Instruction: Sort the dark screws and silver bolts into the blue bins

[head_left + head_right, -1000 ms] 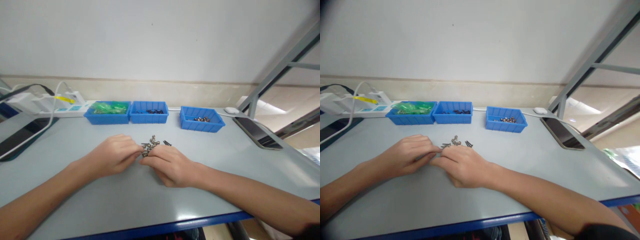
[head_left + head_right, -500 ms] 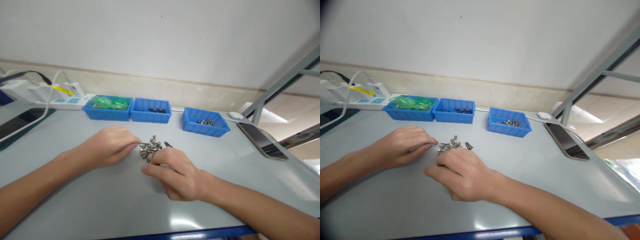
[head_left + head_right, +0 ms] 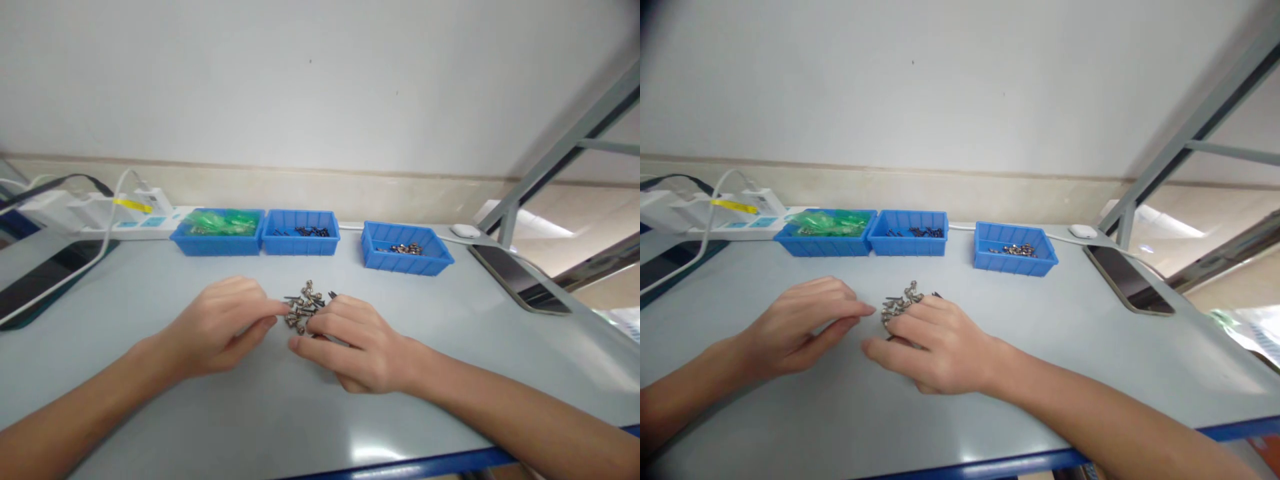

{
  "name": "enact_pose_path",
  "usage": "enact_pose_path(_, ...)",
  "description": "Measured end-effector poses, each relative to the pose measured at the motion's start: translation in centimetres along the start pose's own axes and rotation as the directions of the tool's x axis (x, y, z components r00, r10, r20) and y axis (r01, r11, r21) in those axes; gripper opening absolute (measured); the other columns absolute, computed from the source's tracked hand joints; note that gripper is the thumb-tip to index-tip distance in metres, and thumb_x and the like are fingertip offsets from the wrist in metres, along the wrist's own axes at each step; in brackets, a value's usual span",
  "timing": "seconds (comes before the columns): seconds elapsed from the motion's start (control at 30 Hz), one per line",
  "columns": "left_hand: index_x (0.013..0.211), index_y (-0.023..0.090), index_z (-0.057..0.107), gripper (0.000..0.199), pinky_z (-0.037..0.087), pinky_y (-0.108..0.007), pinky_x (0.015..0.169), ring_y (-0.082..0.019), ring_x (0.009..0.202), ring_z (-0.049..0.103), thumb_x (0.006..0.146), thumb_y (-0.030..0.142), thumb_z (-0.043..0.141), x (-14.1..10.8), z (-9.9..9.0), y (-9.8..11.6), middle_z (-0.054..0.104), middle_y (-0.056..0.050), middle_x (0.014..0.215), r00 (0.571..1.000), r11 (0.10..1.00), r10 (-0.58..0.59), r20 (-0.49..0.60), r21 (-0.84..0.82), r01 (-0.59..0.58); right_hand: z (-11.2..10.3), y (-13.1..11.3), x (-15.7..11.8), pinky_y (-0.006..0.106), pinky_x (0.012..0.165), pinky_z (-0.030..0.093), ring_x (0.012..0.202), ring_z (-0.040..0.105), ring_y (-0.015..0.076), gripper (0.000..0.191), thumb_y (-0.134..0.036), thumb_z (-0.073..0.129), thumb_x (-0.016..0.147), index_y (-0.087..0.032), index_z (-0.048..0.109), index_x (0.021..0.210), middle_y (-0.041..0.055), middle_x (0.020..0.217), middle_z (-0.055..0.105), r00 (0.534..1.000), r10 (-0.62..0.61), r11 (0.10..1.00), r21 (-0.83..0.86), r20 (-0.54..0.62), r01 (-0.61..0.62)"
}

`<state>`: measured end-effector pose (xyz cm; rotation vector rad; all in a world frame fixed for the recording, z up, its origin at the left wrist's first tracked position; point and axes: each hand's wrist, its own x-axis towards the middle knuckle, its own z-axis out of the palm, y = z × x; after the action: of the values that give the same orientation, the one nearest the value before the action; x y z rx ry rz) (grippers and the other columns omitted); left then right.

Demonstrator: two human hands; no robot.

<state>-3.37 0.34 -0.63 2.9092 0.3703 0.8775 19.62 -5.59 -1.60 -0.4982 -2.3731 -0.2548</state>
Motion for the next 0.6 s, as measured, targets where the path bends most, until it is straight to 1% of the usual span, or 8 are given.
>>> enact_pose_path(0.1,0.102,0.017,0.054,0.022,0.042,-0.029,0.061,-0.015,0.066,0.054,0.084,0.009,0.044,0.3,0.1,1.2,0.059,-0.003,0.072,1.000,0.999,-0.003,-0.024,-0.032,0.002,0.1,0.1,-0.1,0.031,0.061,0.043,0.077,0.057,0.0180,0.029,-0.009,0.038,0.084,-0.009,0.051,0.110,0.0081,0.079,0.063,0.999,0.040,0.998,0.059,-0.015,-0.039)
enact_pose_path(0.17,0.100,0.017,0.053,0.019,0.043,-0.029,0.061,-0.015,0.065,0.054,0.084,0.011,0.045,0.8,0.3,2.4,0.059,-0.003,0.072,1.000,0.999,-0.023,-0.021,-0.032,0.023,0.3,-0.1,0.1,0.030,0.059,0.042,0.070,0.056,0.0164,0.031,-0.007,0.040,0.079,-0.010,0.047,0.110,0.0063,0.076,0.062,0.995,0.088,0.992,0.096,-0.038,-0.084)
enact_pose_path(0.23,0.095,0.017,0.055,0.013,0.045,-0.030,0.061,-0.016,0.064,0.054,0.086,0.021,0.046,1.2,0.6,3.5,0.061,-0.003,0.072,0.999,0.998,-0.054,0.004,-0.038,0.054,0.5,-0.3,0.2,0.029,0.055,0.040,0.061,0.052,0.0148,0.028,-0.008,0.040,0.077,-0.012,0.048,0.104,0.0033,0.070,0.060,0.989,0.140,0.983,0.122,-0.040,-0.135)
enact_pose_path(0.3,0.083,0.020,0.057,0.013,0.045,-0.029,0.059,-0.015,0.061,0.053,0.087,0.020,0.044,1.6,0.9,4.3,0.060,-0.001,0.067,0.997,0.997,-0.076,-0.009,-0.026,0.076,0.6,-0.4,0.4,0.028,0.052,0.038,0.056,0.049,0.0138,0.020,-0.010,0.040,0.077,-0.014,0.049,0.094,0.0014,0.064,0.057,0.983,0.183,0.974,0.138,-0.006,-0.181)
enact_pose_path(0.37,0.079,0.021,0.057,0.015,0.044,-0.028,0.057,-0.014,0.058,0.052,0.087,0.017,0.044,1.7,1.2,4.4,0.059,0.000,0.063,0.992,0.992,-0.122,-0.027,-0.027,0.121,0.5,-0.4,0.5,0.027,0.052,0.037,0.054,0.046,0.0131,0.015,-0.009,0.040,0.078,-0.015,0.050,0.088,0.0005,0.061,0.054,0.971,0.236,0.957,0.161,0.043,-0.240)
enact_pose_path(0.47,0.076,0.021,0.056,0.019,0.043,-0.028,0.053,-0.014,0.054,0.050,0.088,0.016,0.042,1.6,1.6,3.8,0.057,0.001,0.058,0.981,0.983,-0.179,-0.073,-0.046,0.176,0.8,0.0,0.4,0.027,0.053,0.039,0.054,0.047,0.0127,0.016,-0.006,0.041,0.079,-0.017,0.051,0.081,0.0000,0.058,0.054,0.948,0.298,0.932,0.181,0.109,-0.314)
enact_pose_path(0.53,0.074,0.022,0.055,0.024,0.043,-0.028,0.052,-0.014,0.052,0.049,0.090,0.016,0.038,1.4,1.8,3.2,0.055,0.000,0.056,0.969,0.970,-0.238,-0.071,-0.066,0.234,1.5,0.3,0.0,0.028,0.050,0.039,0.052,0.047,0.0127,0.017,-0.010,0.045,0.083,-0.021,0.053,0.073,0.0000,0.056,0.055,0.961,0.254,0.949,0.161,0.112,-0.270)
enact_pose_path(0.6,0.076,0.022,0.056,0.024,0.044,-0.028,0.051,-0.014,0.052,0.050,0.091,0.017,0.037,1.2,1.9,2.8,0.055,0.000,0.055,0.962,0.962,-0.264,-0.069,-0.092,0.257,2.4,0.4,-0.5,0.028,0.045,0.036,0.046,0.044,0.0117,0.025,-0.017,0.047,0.086,-0.022,0.052,0.062,-0.0006,0.052,0.053,0.978,0.195,0.966,0.159,0.078,-0.205)
